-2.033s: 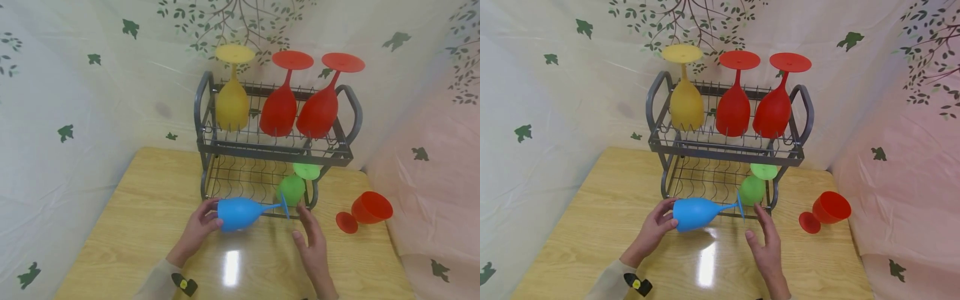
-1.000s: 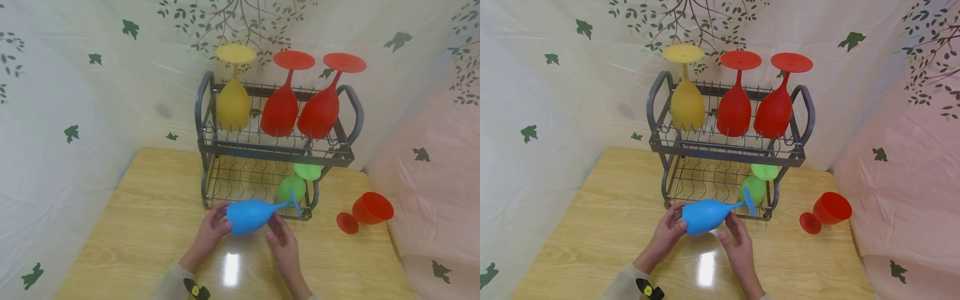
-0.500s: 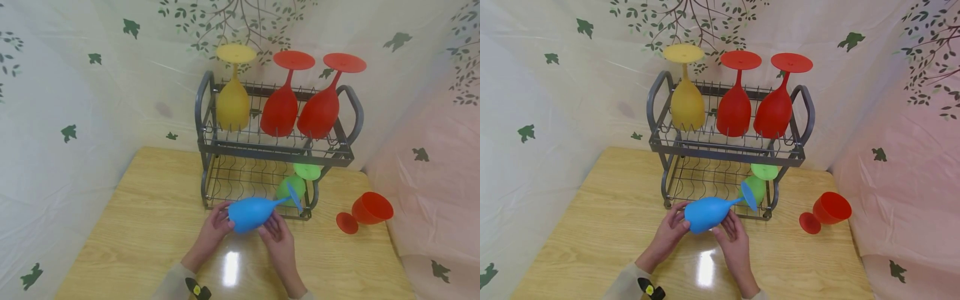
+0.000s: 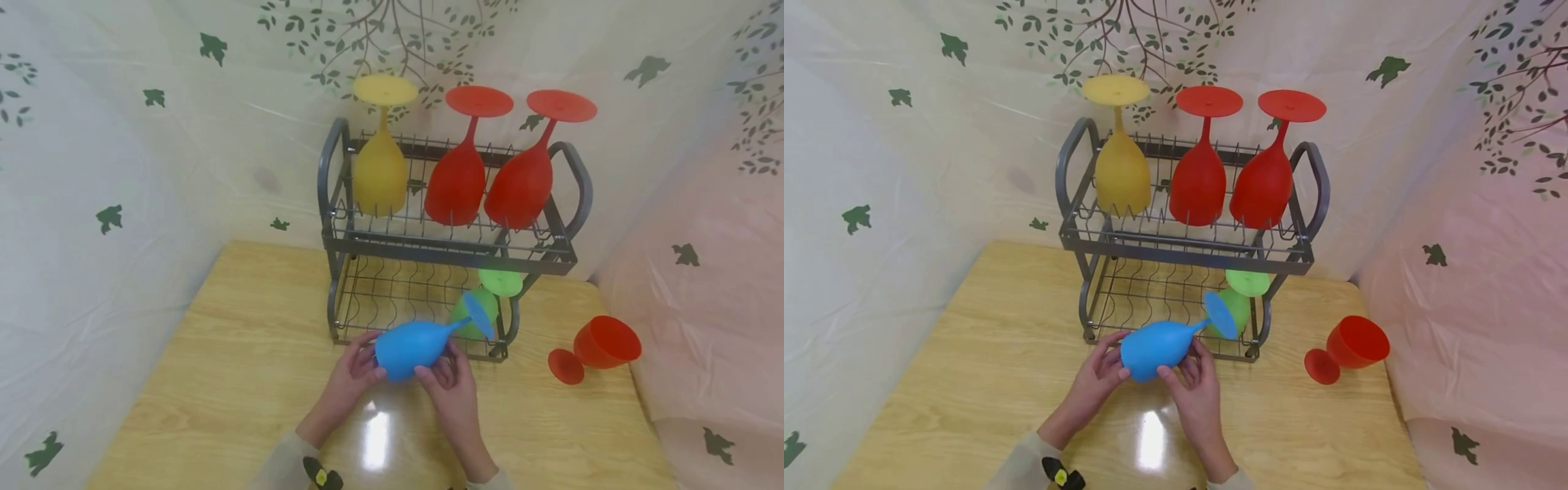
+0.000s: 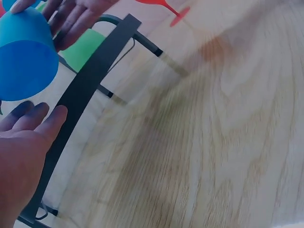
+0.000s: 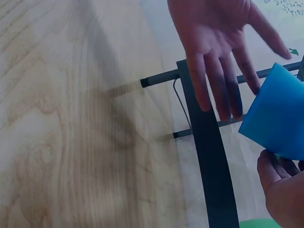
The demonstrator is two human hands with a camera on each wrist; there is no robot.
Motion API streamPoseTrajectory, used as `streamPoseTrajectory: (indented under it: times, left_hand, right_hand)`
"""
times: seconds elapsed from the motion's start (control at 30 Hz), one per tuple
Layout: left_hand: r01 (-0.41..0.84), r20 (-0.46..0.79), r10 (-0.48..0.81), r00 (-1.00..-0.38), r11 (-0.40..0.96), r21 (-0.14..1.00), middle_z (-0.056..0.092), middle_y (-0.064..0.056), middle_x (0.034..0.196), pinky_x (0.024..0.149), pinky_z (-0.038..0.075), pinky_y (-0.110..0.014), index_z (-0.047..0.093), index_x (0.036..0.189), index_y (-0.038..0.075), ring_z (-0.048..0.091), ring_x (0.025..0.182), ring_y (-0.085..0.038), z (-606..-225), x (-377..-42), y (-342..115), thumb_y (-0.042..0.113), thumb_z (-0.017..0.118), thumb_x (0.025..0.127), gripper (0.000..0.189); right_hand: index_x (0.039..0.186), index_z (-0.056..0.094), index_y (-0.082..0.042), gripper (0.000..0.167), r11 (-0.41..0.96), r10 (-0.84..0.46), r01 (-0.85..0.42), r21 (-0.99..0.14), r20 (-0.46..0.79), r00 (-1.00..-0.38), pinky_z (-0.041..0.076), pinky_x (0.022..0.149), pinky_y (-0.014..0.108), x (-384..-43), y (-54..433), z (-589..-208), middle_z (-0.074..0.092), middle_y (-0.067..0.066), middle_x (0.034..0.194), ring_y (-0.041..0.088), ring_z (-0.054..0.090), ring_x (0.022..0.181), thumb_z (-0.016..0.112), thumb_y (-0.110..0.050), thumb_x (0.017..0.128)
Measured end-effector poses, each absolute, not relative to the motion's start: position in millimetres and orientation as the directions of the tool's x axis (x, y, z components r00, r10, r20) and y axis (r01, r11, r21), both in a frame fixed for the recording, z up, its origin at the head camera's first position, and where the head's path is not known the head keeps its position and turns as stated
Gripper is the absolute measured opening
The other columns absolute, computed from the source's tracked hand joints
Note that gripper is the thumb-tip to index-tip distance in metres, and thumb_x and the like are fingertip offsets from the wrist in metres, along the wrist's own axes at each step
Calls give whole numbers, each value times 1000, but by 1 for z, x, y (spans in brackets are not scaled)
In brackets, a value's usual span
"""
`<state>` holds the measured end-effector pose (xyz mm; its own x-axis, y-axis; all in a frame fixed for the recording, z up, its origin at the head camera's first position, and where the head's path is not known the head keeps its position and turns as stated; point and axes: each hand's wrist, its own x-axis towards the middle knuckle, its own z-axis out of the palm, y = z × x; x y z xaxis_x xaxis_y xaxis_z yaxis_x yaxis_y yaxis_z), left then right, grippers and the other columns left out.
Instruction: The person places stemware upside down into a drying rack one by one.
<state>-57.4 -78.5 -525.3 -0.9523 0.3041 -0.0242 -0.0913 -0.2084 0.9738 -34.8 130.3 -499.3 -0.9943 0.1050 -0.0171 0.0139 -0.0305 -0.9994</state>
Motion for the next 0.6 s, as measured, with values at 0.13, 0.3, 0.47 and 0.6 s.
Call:
streamPoseTrajectory:
  times: [0.13, 0.3, 0.47, 0.6]
  left_hand:
    - [8, 69, 283, -956, -212, 977, 33, -27, 162, 112, 44, -40, 31, 160, 3, 38, 146, -45, -525, -54, -80, 2, 63, 100, 67]
    - [248, 287, 201, -937, -199, 948, 39, -33, 156, 111, 44, -51, 36, 153, -9, 43, 143, -43, -516, -53, -84, -3, 40, 105, 48]
    - [381, 387, 111, -915, -69, 922, 46, -29, 153, 111, 47, -42, 43, 150, -6, 50, 140, -26, -508, -51, -89, 0, 35, 105, 46]
    - [446, 442, 61, -895, 108, 889, 49, -22, 154, 112, 46, -36, 47, 151, 0, 50, 139, -23, -505, -52, -94, -4, 42, 99, 52]
  right_hand:
    - [157, 33, -2, 80, -29, 97, 1, -1000, -4, -995, 49, 105, 31, -38, 132, -499, 44, 21, 156, 39, 48, 141, 79, -10, 92]
    - [156, 35, -5, 80, -24, 94, -49, -999, 47, -994, 49, 106, 31, -45, 137, -496, 44, 17, 154, 37, 49, 140, 80, -7, 90]
    - [155, 37, -8, 79, 28, 118, -72, -997, 75, -990, 50, 107, 35, -51, 142, -495, 48, 11, 150, 32, 53, 136, 81, -8, 90]
    - [156, 37, -8, 80, 77, 129, -101, -992, 111, -985, 48, 109, 43, -54, 145, -495, 48, 13, 152, 35, 53, 136, 81, -8, 90]
